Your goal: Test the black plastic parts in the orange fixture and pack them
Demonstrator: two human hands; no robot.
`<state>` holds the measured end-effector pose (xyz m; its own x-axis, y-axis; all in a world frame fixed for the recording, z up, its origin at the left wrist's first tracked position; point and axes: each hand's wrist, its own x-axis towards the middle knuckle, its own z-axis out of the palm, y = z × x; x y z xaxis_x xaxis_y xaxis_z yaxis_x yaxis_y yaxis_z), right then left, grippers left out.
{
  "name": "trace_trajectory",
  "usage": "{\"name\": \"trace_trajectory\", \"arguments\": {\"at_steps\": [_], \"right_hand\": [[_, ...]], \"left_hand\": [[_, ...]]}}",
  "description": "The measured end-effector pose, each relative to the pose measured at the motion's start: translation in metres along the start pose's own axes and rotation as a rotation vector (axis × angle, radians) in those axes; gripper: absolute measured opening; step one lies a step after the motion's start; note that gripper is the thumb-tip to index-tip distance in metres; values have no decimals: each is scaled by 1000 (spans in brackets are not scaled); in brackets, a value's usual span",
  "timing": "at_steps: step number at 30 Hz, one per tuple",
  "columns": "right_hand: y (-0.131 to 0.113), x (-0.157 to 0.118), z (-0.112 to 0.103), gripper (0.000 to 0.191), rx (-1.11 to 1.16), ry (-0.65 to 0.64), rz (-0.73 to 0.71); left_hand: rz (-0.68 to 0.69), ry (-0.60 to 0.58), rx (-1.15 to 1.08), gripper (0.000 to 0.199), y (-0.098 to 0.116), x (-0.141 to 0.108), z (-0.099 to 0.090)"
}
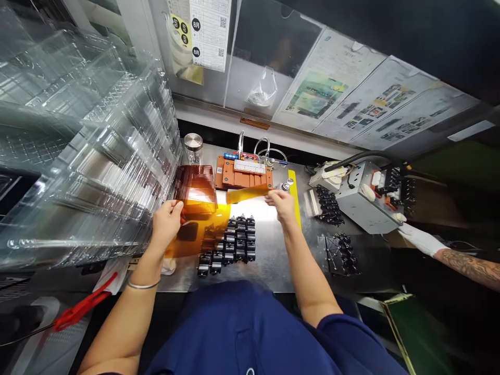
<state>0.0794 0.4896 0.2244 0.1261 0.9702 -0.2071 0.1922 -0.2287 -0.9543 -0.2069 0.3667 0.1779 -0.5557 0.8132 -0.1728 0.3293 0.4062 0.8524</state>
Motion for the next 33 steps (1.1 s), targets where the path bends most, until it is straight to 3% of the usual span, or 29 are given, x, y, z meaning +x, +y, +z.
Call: {"name": "trace_trajectory", "arguments": {"at_steps": [2,4,9,12,13,15,17,18,21,24,26,28,33], "right_hand": [[9,6,-32,15,49,174,-27],[16,8,-58,20,33,231,-84],[24,3,-102,20,-306,-2,-299],[29,5,-118,17,-535,-144,-434],[31,8,-121,17,-599,-184,-467],[34,14,-124,17,-718,-258,-524],[35,23,-123,16,-821,-319,-577],[34,28,-121,15,-862,-346,-602],[30,39,-118,11,-939,-424,-672],[31,49,-120,11,-945,-493,-735],[34,56,-124,12,-933,-511,-757],[38,64,-126,14,-931,-504,-755],[29,84,-110,16,-897,-566,-741]], "left_hand": [[-18,72,162,25,-11,25,11],[-51,136,265,22,-20,48,22],[-46,162,361,34,-19,86,51],[210,165,479,44,13,93,91],[344,96,514,41,31,93,112],[603,-183,582,34,75,91,163],[764,-473,691,33,123,91,224],[801,-546,713,32,147,93,256],[838,-630,762,34,202,110,346],[835,-690,800,38,227,135,406],[843,-751,803,36,229,150,424],[859,-819,786,34,223,159,428],[827,-926,677,33,210,151,406]]}}
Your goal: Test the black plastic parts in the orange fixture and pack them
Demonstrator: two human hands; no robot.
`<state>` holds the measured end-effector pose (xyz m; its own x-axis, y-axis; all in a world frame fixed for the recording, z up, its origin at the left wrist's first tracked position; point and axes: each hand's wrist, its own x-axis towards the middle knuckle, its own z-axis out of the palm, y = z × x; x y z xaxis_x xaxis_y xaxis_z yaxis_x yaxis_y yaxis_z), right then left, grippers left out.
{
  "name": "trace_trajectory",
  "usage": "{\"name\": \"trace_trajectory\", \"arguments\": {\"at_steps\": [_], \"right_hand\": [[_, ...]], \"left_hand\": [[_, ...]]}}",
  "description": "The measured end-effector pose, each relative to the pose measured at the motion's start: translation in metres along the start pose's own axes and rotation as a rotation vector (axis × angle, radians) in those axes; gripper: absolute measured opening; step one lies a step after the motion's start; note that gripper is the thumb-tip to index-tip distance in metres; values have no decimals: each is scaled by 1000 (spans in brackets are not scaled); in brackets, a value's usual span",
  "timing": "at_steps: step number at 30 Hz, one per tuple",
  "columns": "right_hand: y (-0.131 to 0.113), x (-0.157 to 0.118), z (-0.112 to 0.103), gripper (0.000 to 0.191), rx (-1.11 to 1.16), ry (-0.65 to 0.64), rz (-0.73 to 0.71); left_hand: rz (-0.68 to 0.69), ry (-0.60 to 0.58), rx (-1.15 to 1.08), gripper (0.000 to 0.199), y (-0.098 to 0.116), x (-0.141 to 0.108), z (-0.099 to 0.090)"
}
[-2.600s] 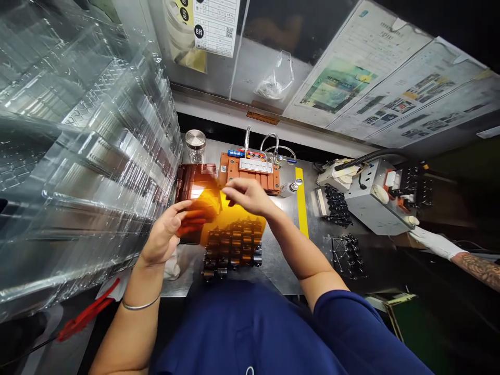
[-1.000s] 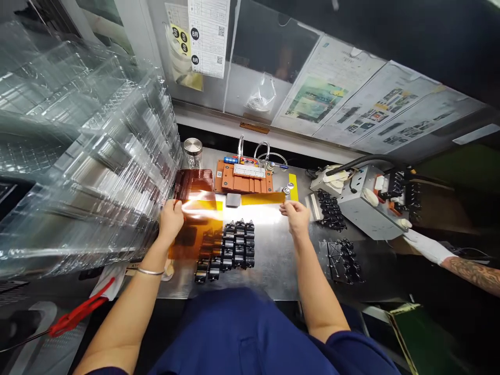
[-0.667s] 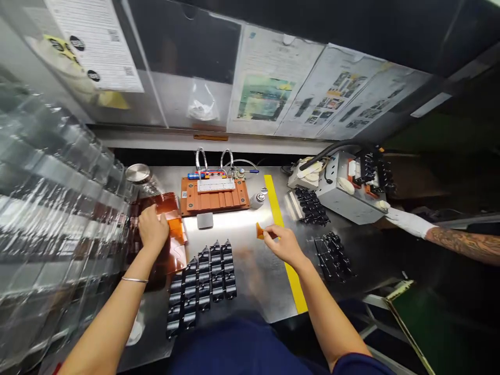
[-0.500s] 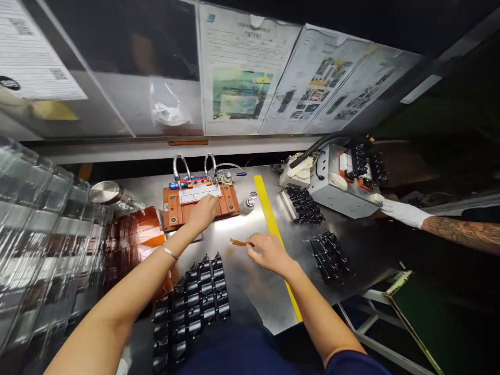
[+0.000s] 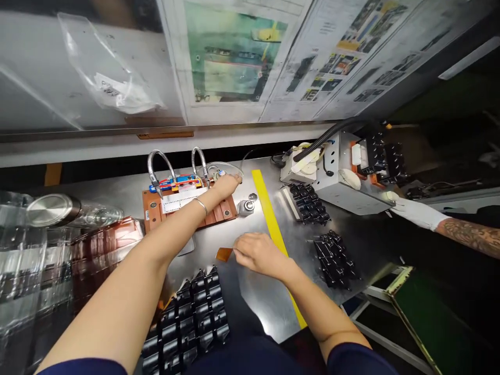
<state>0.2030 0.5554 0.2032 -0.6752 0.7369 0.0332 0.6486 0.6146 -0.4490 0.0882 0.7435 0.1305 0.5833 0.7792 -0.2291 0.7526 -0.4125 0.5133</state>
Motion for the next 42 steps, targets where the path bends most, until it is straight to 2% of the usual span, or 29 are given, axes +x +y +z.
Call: {"name": "trace_trajectory", "arguments": {"at_steps": [3,5,6,9,11,13,15,17,22,28,42], "right_hand": [[-3,23,-2,15,201,-1,-67],[1,39,5,15,399,89,-18],[6,46,12,14,505,160,57],[26,70,45,16,838,379,411],[36,85,70,18,1041,490,633],[40,97,91,19,1171,574,790],[38,106,103,17,1224,641,892],[35,111,109,15,1241,673,947],[42,118,107,10,1146,641,982],[56,129,109,6,1078,598,1033],[59,134,107,8,1079,523,1038]], "left_hand": [[-7,22,-106,30,3,-35,1],[-18,-1,-252,32,-7,-73,3],[-33,-40,-362,42,-17,-96,3],[-294,-157,-1150,64,-60,-170,3],[-507,-11,-1430,54,-87,-207,3],[-654,199,-1542,37,-102,-226,4],[-744,335,-1563,25,-106,-229,7],[-817,415,-1530,19,-104,-221,10],[-946,574,-1371,17,-101,-199,10],[-963,641,-1303,16,-109,-190,11],[-963,671,-1315,14,-108,-186,9]]}}
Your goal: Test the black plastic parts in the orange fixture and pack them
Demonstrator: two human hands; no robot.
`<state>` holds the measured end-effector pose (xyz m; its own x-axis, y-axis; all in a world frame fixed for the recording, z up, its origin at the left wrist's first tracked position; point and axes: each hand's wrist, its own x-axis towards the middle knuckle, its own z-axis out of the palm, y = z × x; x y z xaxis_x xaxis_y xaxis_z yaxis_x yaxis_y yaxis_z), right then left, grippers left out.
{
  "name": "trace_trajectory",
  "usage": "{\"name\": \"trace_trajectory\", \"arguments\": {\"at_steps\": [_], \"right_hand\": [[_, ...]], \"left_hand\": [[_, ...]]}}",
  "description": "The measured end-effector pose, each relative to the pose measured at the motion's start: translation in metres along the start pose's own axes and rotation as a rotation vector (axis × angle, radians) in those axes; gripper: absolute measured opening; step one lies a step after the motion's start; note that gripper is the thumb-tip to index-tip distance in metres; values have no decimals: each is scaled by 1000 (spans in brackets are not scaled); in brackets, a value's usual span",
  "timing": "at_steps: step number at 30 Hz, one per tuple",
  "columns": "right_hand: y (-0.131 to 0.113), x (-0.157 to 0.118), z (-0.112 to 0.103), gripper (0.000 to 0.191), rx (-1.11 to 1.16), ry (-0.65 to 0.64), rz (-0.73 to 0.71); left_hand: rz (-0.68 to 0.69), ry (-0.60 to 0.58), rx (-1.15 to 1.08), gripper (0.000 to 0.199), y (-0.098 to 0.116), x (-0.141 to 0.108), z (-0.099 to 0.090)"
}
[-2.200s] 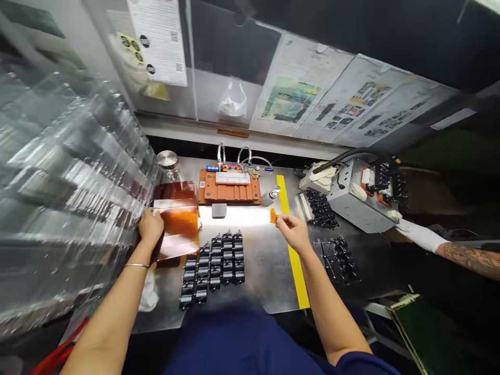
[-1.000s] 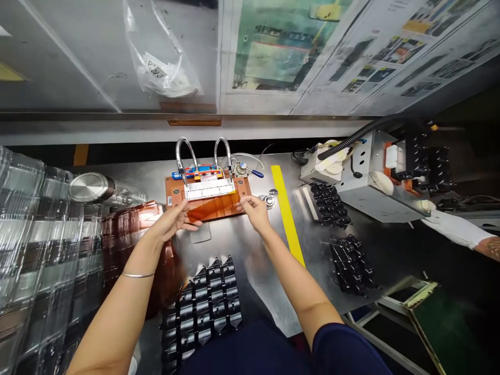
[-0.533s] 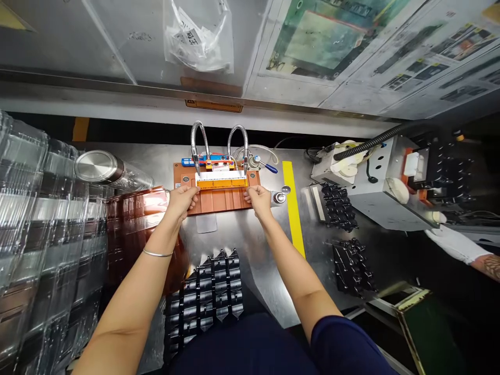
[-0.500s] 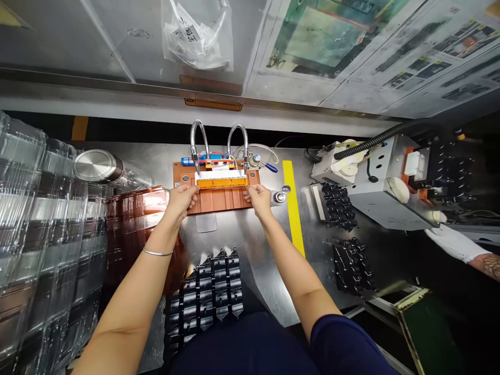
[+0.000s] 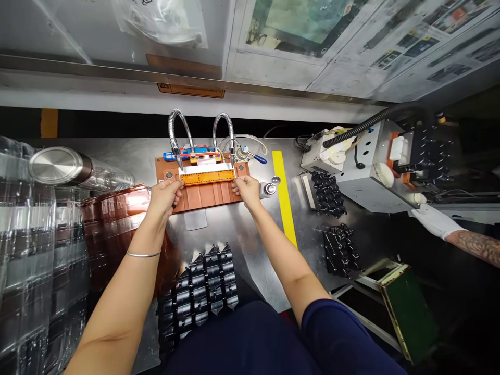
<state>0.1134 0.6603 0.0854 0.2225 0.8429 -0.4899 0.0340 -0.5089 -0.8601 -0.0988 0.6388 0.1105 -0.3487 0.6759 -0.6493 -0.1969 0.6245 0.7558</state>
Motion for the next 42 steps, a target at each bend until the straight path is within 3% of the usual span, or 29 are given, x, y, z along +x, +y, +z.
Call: {"name": "trace_trajectory", "arguments": {"at_steps": [12,37,42], "right_hand": [[1,3,1,11,-14,1,20],[0,-2,3,12,-13,64,15],[-8,2,-3,16,-97,25,90]], "left_hand": [[19,56,14,23,-1,0,1],[13,53,4,22,-7,4,-2],[-80,-43,51,22,-2,9,-10]]}}
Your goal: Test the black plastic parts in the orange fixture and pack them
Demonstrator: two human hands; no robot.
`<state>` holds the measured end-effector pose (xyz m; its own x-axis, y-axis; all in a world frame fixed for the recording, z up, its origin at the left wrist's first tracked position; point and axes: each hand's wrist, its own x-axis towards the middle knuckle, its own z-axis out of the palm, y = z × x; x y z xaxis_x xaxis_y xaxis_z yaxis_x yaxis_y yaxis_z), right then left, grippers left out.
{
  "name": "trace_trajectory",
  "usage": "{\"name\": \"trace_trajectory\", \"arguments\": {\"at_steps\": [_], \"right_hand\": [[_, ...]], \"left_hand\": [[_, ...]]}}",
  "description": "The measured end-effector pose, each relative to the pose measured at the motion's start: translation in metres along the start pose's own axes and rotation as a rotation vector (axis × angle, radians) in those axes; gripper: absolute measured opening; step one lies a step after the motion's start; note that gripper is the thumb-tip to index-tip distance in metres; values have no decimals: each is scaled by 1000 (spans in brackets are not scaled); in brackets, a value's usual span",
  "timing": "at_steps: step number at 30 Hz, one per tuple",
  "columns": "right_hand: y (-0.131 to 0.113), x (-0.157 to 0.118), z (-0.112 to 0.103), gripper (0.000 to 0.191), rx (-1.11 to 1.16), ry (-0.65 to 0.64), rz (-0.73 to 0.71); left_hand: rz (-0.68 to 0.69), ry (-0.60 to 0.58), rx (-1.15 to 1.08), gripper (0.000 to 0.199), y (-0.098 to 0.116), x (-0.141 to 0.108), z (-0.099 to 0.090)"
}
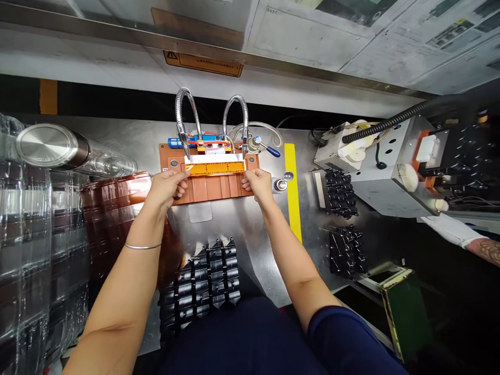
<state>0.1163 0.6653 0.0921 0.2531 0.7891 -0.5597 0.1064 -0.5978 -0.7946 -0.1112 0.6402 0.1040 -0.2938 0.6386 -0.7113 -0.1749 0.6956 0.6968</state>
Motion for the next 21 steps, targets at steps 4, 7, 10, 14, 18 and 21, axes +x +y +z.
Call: {"name": "trace_trajectory", "arguments": {"at_steps": [4,7,10,14,18,21], "right_hand": [[23,-37,-27,15,-1,-51,-59],[76,-104,-47,30,-134,-183,-119],[143,-176,-58,65,-346,-324,-74],[189,-217,-69,40,-261,-405,-23],[146,-188,-86,32,-310,-196,-225],[87,-145,-82,38,-610,-142,-670]], "left_hand": [[-53,-171,-17,11,2,1,-16],[-4,-214,-69,3,0,-6,-25],[55,-124,-107,4,-5,-20,-29],[113,-82,-111,11,-20,-47,-30],[366,-3,24,23,-42,-80,-30],[795,156,248,27,-56,-98,-23]]}}
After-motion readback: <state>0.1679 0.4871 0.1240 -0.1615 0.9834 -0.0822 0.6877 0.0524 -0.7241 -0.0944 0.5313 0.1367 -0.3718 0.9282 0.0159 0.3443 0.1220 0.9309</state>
